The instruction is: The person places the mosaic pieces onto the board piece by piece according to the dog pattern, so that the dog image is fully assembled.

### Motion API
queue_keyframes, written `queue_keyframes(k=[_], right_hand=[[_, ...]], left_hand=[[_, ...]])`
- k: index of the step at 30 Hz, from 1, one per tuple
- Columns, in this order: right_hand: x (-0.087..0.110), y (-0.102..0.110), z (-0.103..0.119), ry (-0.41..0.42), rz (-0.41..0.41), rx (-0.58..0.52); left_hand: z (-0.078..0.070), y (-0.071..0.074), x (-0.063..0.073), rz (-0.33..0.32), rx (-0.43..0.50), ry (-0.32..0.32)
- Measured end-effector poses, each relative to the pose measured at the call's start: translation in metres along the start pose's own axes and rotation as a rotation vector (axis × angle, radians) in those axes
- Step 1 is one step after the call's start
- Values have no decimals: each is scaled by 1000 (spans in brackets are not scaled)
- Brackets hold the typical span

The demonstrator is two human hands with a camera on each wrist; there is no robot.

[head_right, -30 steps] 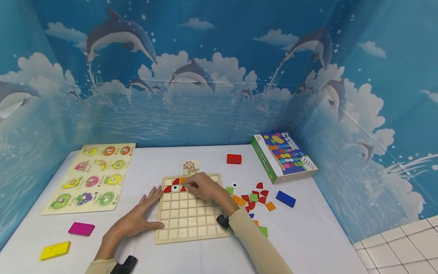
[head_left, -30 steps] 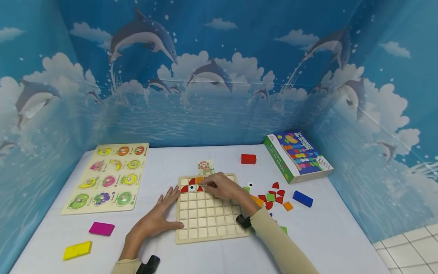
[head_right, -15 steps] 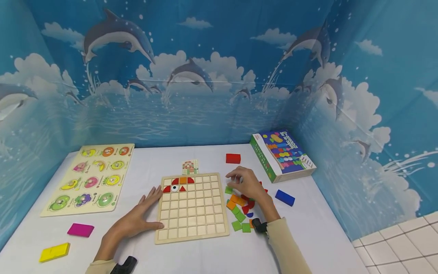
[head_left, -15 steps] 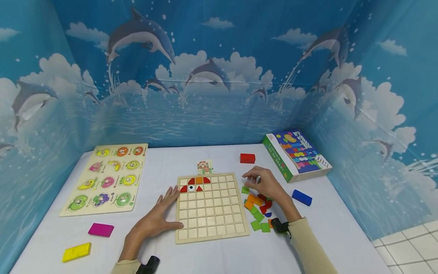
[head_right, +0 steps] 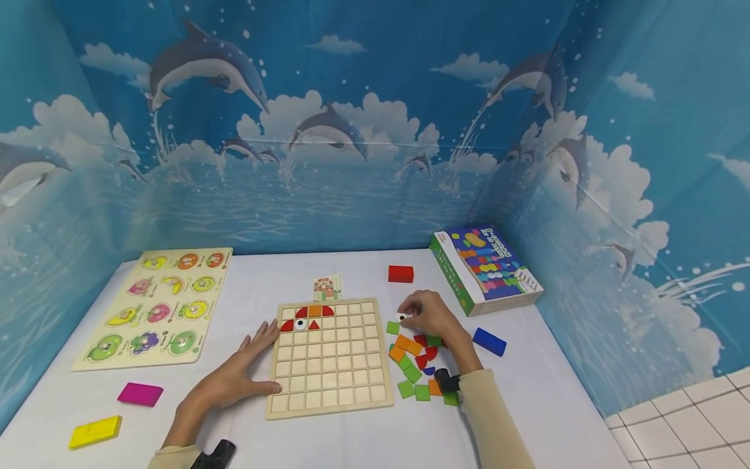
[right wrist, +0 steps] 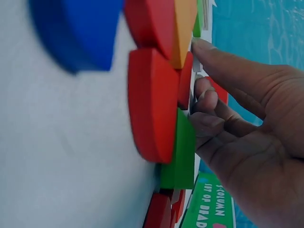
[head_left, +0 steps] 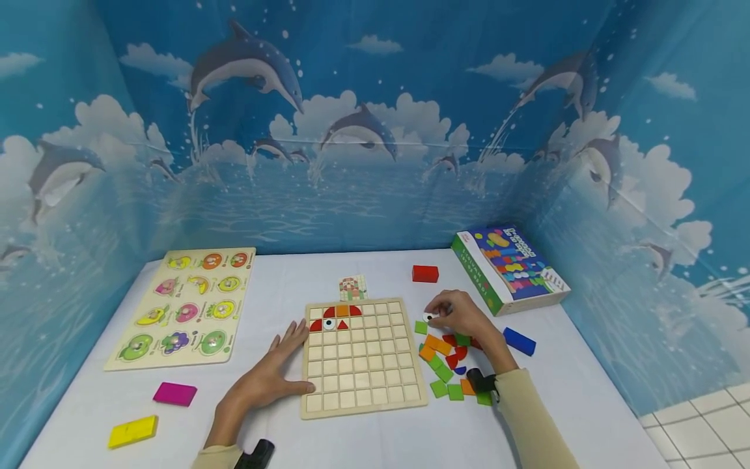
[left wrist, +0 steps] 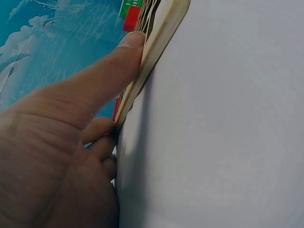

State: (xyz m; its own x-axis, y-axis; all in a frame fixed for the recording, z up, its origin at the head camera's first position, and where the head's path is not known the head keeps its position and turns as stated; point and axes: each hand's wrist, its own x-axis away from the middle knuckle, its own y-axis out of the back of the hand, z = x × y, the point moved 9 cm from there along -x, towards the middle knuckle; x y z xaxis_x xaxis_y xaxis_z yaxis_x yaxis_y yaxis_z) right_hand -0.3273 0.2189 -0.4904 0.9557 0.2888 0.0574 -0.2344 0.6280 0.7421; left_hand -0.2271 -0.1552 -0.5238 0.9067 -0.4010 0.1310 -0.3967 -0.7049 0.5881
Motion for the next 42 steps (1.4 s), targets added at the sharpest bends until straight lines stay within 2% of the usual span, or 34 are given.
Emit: queue_keyframes(k=[10, 17, 28, 31, 35, 42], right_hand=[[-5, 0, 3, -74, 13, 16], [-10, -4, 6, -67, 65, 36], [-13, -6, 11, -40, 72, 23], [-13, -6, 21, -5, 61, 6], [-13, -13, 47, 97, 54, -71], [-21, -50, 94, 231, 116, -227]], left_hand=[[0, 0, 0, -3, 4, 19], [0, -2, 0, -2, 2, 19], [0, -1, 0, -6, 11, 21], [0, -1, 0, -9, 11, 19], [-1, 0, 0, -15, 1, 20], [-1, -1, 0, -13, -1, 11]])
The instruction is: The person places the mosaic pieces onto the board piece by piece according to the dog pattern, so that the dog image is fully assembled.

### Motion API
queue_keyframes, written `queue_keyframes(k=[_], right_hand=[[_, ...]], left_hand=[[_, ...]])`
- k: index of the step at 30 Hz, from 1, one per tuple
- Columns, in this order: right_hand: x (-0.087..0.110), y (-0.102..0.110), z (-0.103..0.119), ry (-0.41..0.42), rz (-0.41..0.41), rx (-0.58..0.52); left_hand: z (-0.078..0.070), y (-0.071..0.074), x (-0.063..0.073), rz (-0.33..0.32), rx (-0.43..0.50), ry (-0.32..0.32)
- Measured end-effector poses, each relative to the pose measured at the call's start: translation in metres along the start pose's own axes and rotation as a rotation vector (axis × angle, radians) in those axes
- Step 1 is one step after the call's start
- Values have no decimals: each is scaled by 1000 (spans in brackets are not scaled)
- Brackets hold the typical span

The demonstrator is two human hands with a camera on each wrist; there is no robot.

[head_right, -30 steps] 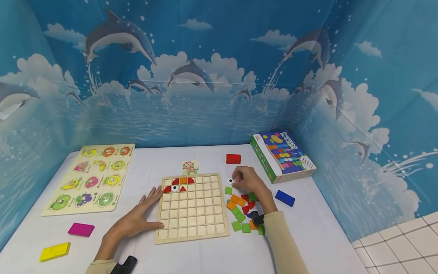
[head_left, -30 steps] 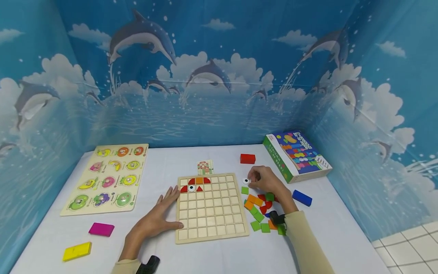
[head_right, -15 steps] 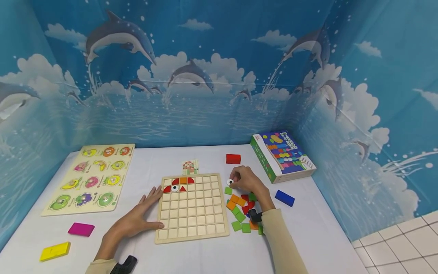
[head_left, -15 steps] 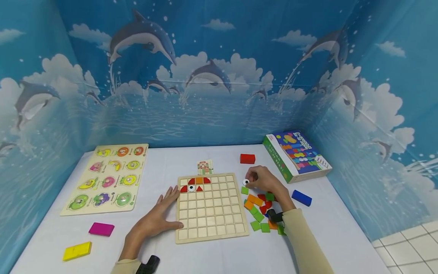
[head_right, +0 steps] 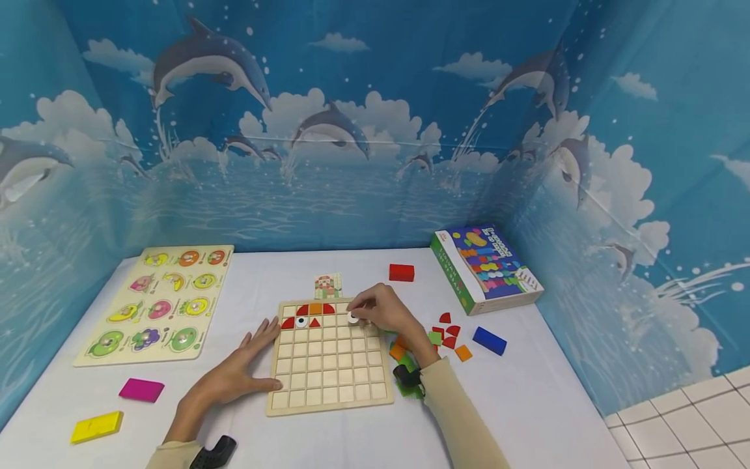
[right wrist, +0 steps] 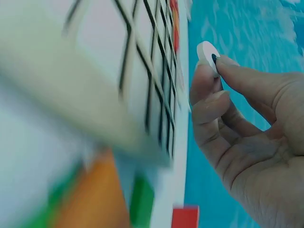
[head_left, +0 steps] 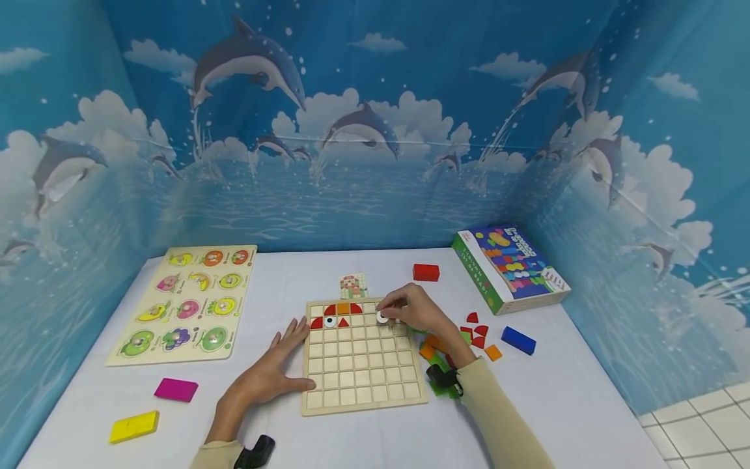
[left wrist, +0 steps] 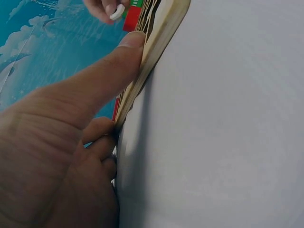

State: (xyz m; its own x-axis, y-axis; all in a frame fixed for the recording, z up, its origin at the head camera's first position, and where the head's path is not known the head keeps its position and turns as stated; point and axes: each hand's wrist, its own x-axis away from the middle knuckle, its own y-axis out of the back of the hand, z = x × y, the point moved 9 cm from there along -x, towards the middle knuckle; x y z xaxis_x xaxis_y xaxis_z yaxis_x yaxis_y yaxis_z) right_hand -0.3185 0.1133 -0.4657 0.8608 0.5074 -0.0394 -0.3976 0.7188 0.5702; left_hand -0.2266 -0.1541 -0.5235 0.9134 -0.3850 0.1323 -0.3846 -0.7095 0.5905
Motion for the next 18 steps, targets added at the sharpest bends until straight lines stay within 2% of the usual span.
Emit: queue_keyframes(k=[5, 8, 18], right_hand=[[-16, -26, 14, 64, 32, -55], [-23, -36, 17, 69, 33, -45], [-34, -46, 20, 83, 15, 37]], left_hand=[[-1, -1, -1, 4, 11, -10], [-1, -1, -2, -1, 6, -14], [0, 1, 0, -5, -4, -15]])
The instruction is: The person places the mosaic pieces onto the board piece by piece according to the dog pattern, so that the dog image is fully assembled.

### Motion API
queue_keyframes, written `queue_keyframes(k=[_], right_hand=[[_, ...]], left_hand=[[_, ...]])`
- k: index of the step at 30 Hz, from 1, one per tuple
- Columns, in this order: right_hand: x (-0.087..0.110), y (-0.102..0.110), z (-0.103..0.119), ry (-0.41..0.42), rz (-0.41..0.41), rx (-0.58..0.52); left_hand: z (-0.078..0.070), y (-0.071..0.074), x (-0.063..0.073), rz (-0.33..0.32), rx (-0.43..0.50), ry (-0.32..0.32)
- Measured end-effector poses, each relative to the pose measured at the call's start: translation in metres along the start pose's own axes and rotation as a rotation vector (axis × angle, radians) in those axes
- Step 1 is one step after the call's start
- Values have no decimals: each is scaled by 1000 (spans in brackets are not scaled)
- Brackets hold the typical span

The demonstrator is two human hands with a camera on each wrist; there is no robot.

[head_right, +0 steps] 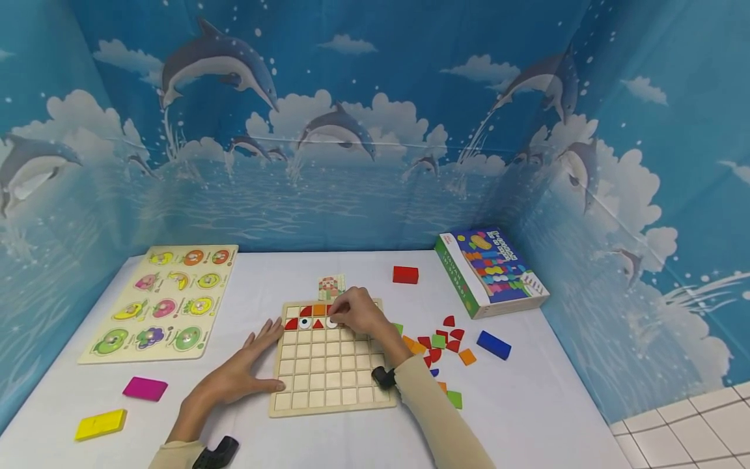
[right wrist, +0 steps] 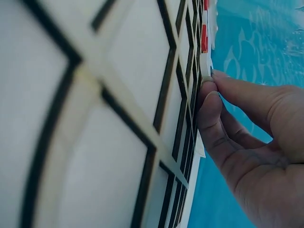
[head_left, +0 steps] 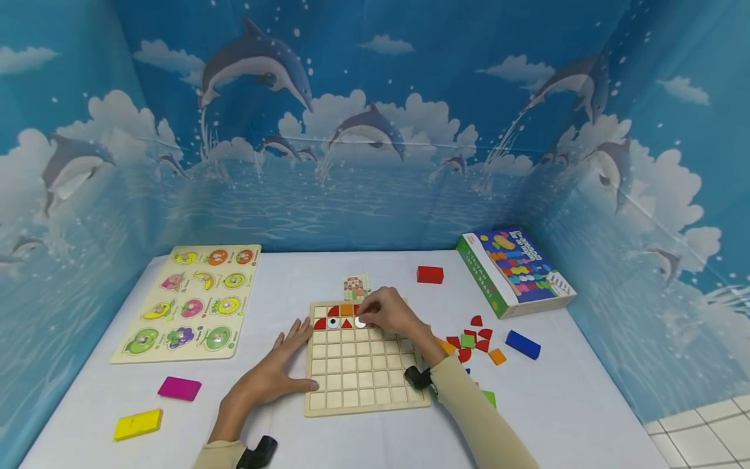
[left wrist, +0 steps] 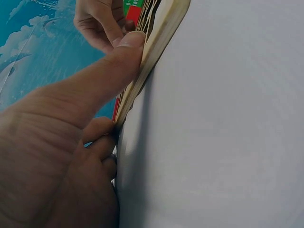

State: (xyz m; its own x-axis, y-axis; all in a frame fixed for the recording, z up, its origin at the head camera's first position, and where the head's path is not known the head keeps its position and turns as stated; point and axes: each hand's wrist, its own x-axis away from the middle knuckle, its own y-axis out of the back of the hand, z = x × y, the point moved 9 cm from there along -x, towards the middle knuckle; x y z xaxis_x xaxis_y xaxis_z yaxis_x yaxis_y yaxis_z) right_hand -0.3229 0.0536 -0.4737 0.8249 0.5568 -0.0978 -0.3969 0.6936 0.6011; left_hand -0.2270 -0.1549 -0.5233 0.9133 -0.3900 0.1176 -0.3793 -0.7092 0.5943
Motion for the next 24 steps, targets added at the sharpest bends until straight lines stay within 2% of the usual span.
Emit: queue_keyframes(k=[7, 13, 24], right_hand=[[3, 1, 3, -7, -13, 63], [2, 1, 5, 23, -30, 96], [8, 4, 9, 10, -29, 96]], left_hand=[[-1, 0, 0, 8, 7, 0], [-1, 0, 0, 9, 8, -4], [-3, 0, 1, 15, -3, 6]])
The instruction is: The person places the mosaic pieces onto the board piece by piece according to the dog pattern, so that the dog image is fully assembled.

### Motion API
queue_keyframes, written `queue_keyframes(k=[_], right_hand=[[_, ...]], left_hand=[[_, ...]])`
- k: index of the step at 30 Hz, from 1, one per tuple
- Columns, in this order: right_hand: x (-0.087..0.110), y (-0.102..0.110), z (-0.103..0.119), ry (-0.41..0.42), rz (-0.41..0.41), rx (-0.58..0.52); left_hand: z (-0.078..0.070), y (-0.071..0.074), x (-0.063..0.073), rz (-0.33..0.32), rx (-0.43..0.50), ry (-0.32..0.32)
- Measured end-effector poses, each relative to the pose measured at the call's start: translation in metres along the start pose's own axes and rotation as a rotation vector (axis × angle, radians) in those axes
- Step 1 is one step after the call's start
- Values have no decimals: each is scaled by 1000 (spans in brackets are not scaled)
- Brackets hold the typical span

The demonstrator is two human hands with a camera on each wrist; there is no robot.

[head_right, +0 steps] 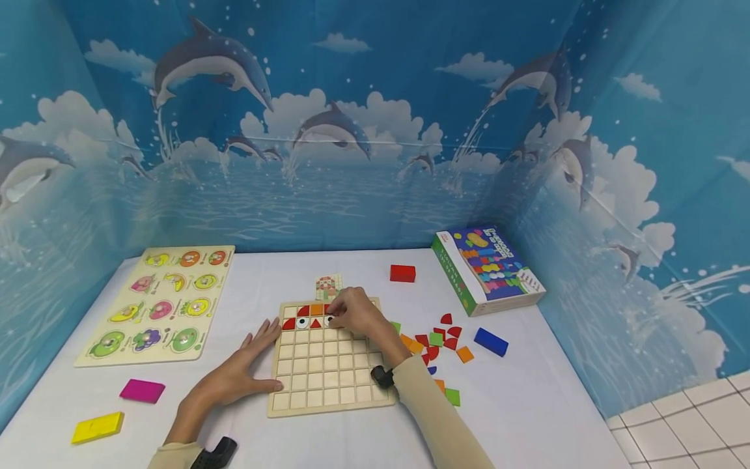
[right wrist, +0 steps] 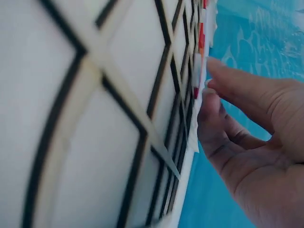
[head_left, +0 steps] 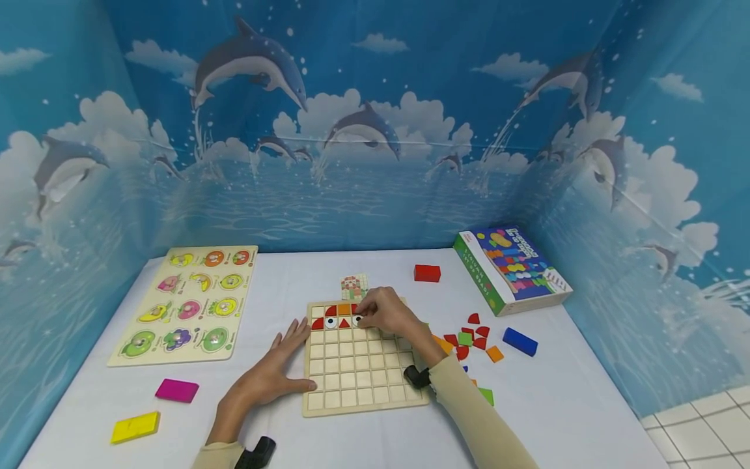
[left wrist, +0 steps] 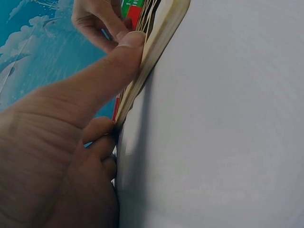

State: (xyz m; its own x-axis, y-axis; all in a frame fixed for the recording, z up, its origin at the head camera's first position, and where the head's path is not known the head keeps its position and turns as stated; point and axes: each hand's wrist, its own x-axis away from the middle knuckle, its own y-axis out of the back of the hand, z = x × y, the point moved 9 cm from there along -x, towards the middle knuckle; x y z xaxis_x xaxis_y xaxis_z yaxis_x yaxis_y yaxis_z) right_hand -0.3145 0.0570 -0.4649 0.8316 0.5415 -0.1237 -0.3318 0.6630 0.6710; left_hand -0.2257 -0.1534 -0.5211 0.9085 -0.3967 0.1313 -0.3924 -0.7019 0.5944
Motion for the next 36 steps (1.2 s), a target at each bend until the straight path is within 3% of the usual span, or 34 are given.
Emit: queue_keyframes(k=[5, 10, 16, 23, 36], right_hand=[[18, 22, -6, 9, 1, -17], [53, 59, -28, -22, 16, 6], [95, 93, -67, -142, 56, 50], [119, 99, -94, -235, 108, 25], [124, 103, -108, -352, 105, 41]], left_hand=[[-1, -1, 0, 0, -1, -9], [0, -3, -2, 9, -2, -8], [0, -2, -2, 4, -1, -7], [2, 0, -1, 5, 7, -11], [3, 0, -3, -7, 11, -9]])
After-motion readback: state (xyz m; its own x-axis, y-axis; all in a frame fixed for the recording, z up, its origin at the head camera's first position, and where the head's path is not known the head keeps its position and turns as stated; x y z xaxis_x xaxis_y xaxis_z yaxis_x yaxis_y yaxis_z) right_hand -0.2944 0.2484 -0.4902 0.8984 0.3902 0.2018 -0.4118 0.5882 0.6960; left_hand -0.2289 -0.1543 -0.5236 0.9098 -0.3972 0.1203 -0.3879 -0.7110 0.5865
